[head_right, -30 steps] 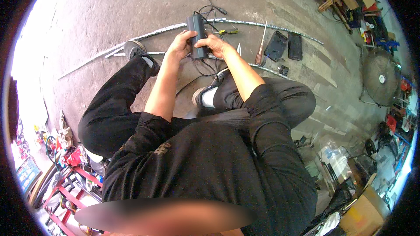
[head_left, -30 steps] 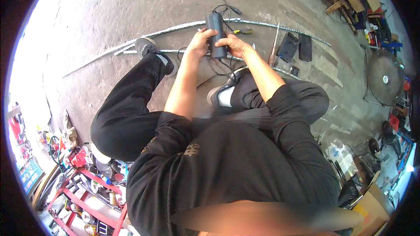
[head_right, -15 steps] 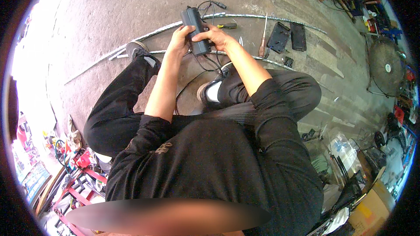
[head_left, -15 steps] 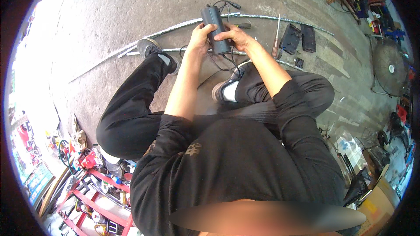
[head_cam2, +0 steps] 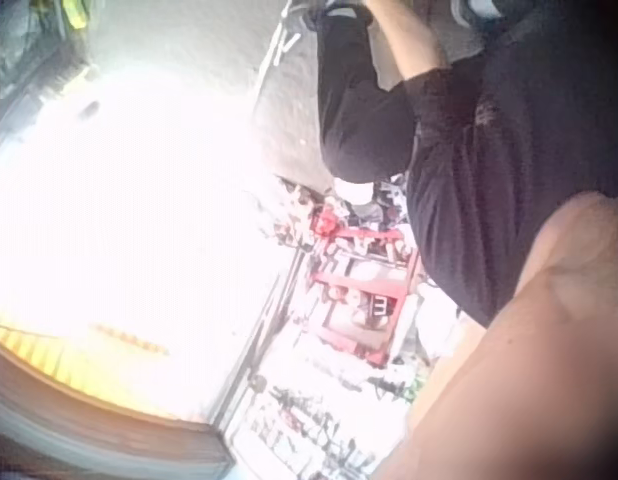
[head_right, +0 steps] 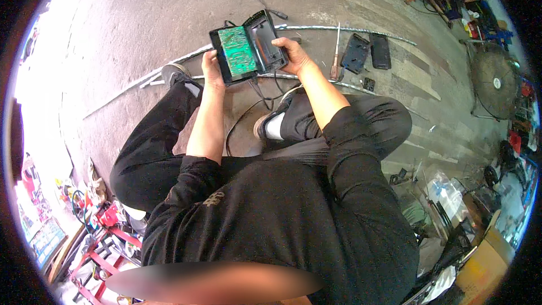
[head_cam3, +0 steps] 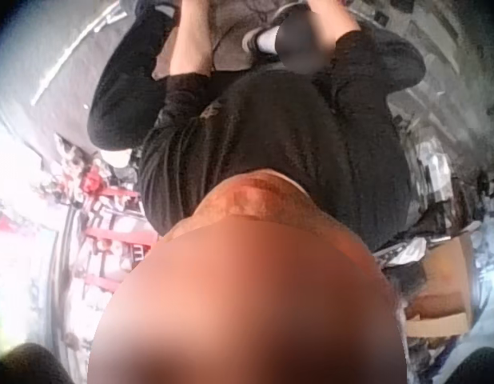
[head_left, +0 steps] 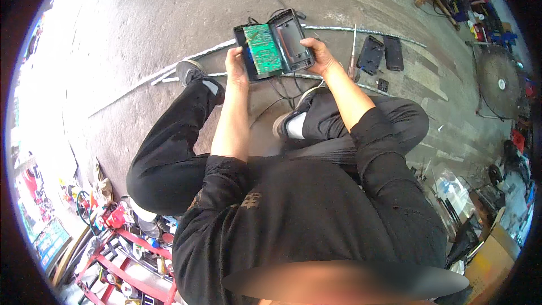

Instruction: The person sits on the floor and uses a screwdriver to open a black electronic device, removes the circuit board, and uses scissors to cut wires. They then place the board back into the casing and continue working on the device.

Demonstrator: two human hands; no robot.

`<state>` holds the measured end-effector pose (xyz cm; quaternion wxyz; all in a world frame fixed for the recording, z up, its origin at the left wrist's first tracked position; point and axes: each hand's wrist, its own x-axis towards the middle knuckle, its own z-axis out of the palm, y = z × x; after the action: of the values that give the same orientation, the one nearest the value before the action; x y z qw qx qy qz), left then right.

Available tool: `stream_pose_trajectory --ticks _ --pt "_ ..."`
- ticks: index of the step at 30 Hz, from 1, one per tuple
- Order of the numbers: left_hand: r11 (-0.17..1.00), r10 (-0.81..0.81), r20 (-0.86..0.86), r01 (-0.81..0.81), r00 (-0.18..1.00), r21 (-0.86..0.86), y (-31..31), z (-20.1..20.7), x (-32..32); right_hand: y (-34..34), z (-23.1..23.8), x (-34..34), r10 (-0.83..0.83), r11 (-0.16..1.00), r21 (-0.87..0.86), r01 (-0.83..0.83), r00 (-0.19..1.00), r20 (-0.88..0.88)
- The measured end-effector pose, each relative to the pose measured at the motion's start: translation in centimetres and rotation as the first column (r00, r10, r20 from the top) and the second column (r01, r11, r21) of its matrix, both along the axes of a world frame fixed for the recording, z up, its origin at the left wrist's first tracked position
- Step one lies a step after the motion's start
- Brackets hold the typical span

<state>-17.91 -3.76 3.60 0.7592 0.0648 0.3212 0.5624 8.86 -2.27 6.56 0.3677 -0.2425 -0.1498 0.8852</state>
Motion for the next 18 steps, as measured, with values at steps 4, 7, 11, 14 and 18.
stream_pose_trajectory --ticks 4,7,11,14,18 --pt "0.999 0.019 0.089 -0.023 0.996 0.042 0.0 -3.8 -1.5 0.4 -1.4 0.9 -0.223 0.973 -0.077 0.220 0.974 -0.036" --pt "0.998 -0.039 0.151 0.030 0.988 0.058 -0.7 -1.3 0.0 0.7 -0.8 2.4 -0.202 0.973 -0.102 0.205 0.979 0.041" --pt "0.989 -0.093 0.150 0.074 0.984 0.125 -0.7 0.5 0.7 0.8 -3.7 3.7 -0.278 0.938 -0.150 0.313 0.936 0.214" --pt "0.989 -0.099 0.130 0.083 0.987 0.119 -1.1 1.6 0.6 0.2 -5.3 3.6 -0.308 0.920 -0.151 0.362 0.905 0.293" --pt "0.990 -0.103 0.134 0.090 0.986 0.105 -0.4 0.8 1.3 0.4 -7.5 3.9 -0.301 0.917 -0.153 0.368 0.891 0.340"
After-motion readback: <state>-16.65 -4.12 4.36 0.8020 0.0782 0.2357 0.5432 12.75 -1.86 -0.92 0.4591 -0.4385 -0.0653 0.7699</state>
